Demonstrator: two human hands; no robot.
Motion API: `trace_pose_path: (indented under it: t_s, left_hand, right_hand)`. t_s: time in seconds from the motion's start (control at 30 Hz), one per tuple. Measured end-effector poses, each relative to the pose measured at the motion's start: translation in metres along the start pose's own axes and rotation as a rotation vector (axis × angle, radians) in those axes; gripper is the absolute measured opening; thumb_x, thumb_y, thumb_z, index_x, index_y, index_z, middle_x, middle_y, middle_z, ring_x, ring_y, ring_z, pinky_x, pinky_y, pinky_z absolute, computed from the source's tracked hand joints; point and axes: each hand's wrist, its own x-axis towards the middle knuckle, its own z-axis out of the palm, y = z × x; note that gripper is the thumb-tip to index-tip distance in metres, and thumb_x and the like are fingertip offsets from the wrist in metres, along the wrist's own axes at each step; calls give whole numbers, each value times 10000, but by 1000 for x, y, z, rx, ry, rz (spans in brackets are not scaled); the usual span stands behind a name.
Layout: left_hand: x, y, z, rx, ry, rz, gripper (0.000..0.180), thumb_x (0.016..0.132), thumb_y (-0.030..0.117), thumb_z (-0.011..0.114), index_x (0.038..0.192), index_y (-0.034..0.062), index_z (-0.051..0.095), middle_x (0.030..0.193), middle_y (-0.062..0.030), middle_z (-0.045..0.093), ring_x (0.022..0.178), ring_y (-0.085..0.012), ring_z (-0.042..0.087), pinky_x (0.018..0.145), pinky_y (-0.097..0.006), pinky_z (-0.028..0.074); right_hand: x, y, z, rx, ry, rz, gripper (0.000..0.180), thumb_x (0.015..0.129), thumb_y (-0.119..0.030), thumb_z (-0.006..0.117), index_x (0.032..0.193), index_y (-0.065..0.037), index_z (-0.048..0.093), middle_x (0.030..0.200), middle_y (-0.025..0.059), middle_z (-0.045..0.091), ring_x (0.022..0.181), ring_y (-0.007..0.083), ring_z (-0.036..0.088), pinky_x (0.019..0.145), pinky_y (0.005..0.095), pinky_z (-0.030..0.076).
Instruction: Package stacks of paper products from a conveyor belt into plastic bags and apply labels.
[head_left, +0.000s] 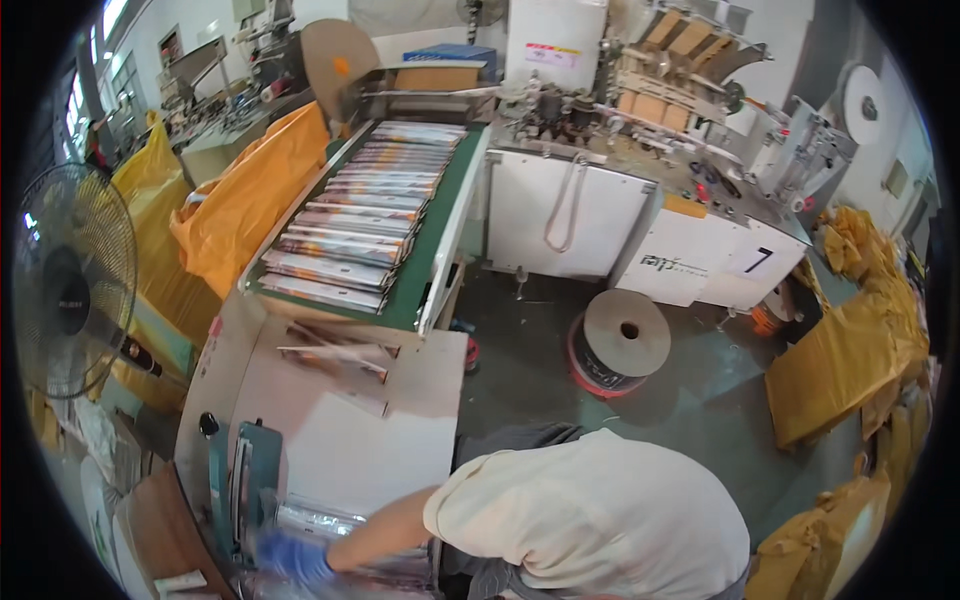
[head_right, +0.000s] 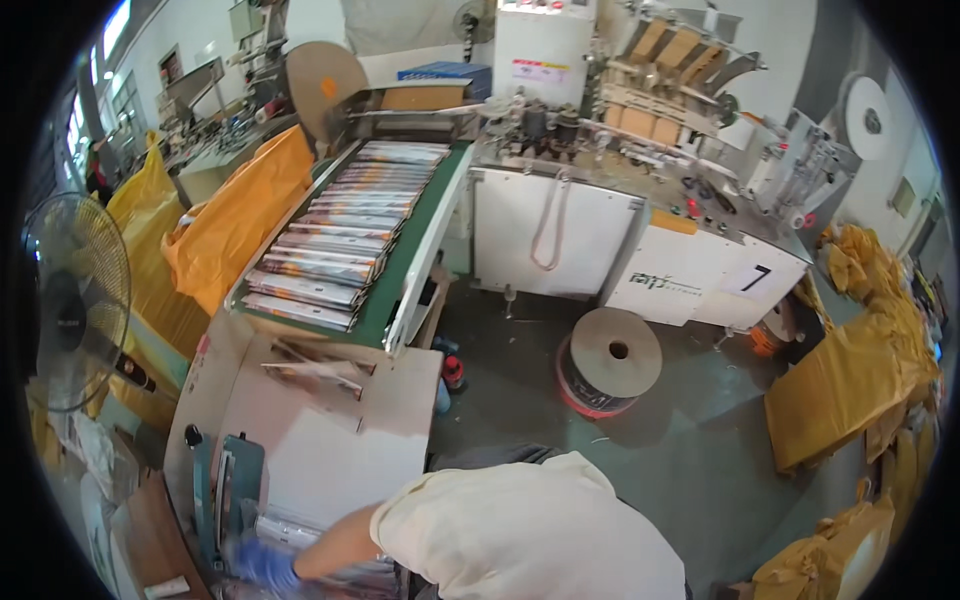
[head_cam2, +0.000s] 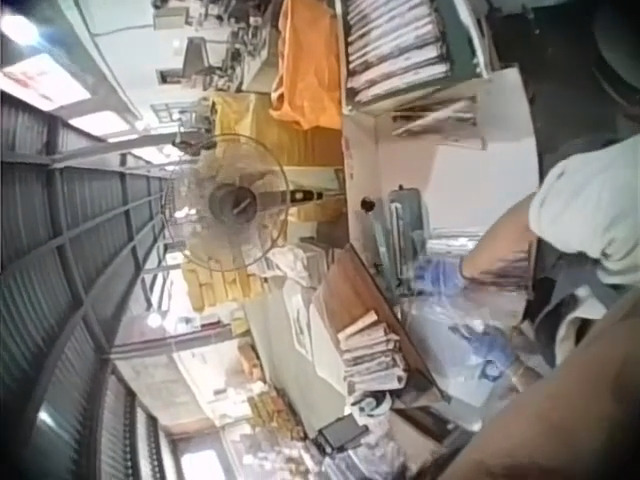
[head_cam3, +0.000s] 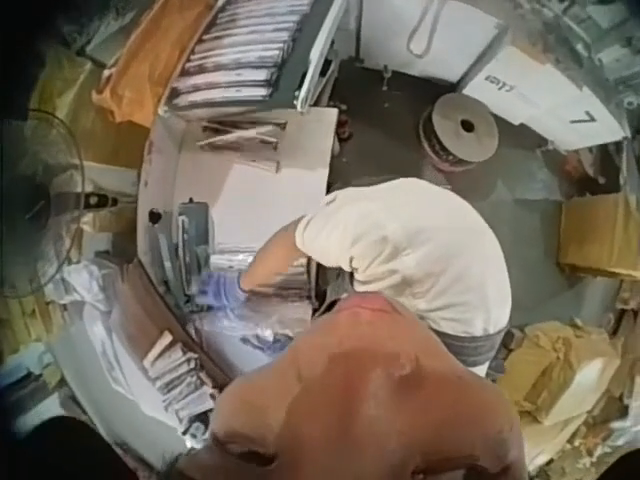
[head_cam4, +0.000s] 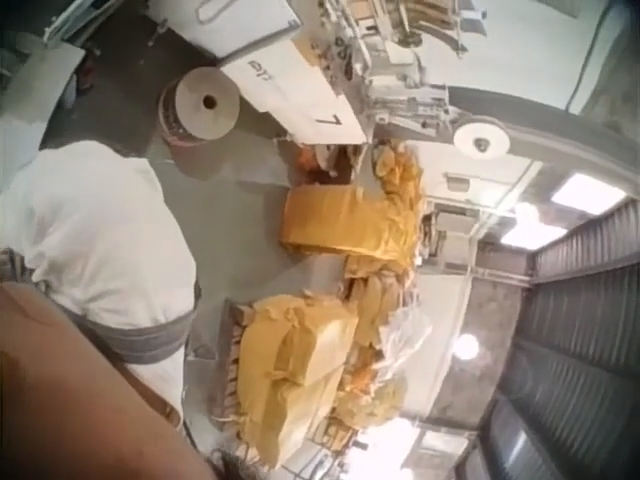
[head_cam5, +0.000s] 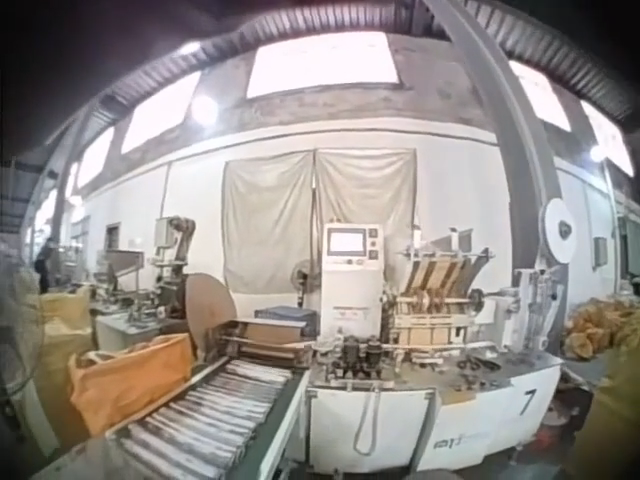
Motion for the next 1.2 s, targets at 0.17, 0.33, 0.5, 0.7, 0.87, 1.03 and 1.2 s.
trace_pose_path:
  t_s: [0.17,0.33,0.5,0.7,0.87,1.03,1.2]
  left_hand:
    - [1,29,15,-682,278,53,472,777,162,553,1223,26,480,1280,-219,416,1005,-362,543,719,-367,503]
    - [75,96,1,-1011,46,221,659,801,339,594,1325,103,271,1316,-172,375,1101,-356,465,861,-388,426]
    - [138,192,-3,-681,295,407,583,844,342,520,1315,41,353,1351,-126,374,1183,-296,390,983,-412,333]
    - [225,252,99,-1158,85,-102,594,871,299,531,1335,4,307,1351,-202,352,1239,-304,353,1009,-360,292]
    - [243,300,96,-904,194,3,640,890,436,411,1329,-19,311,1352,-212,340,1221,-332,354,1027,-378,252]
    - [250,335,84,-975,202,-4,731,873,547,353,1337,-16,303,1343,-210,346,1237,-345,322,1039,-392,222]
    - [260,357,70,-940,201,-3,759,864,587,348,1328,-14,324,1326,-195,380,1239,-319,337,1035,-369,242]
  right_hand:
    - [-69,25,-107,295,532,-412,803,552,-245,754,1249,-36,415,1296,211,329,1224,327,327,1018,389,271]
    - [-177,41,-210,808,854,-234,371,754,-64,625,1095,-38,483,1038,83,476,1008,218,498,865,313,417]
    - [-234,150,-262,-200,1249,-100,220,705,-240,679,801,-76,567,799,101,567,774,261,564,663,367,453]
    - [-272,346,-424,-539,1295,220,225,678,-267,643,799,-94,567,790,129,571,748,312,552,658,408,448]
    - [-281,513,-553,-889,1149,917,393,736,-399,572,906,-48,623,894,210,602,862,361,577,766,423,461]
    - [-254,548,-585,-744,889,1169,459,820,-450,459,996,-55,612,1074,182,577,1008,341,545,846,418,433]
    - [-192,507,-548,-685,609,777,393,812,-395,475,778,-47,654,785,212,622,763,351,618,718,434,482]
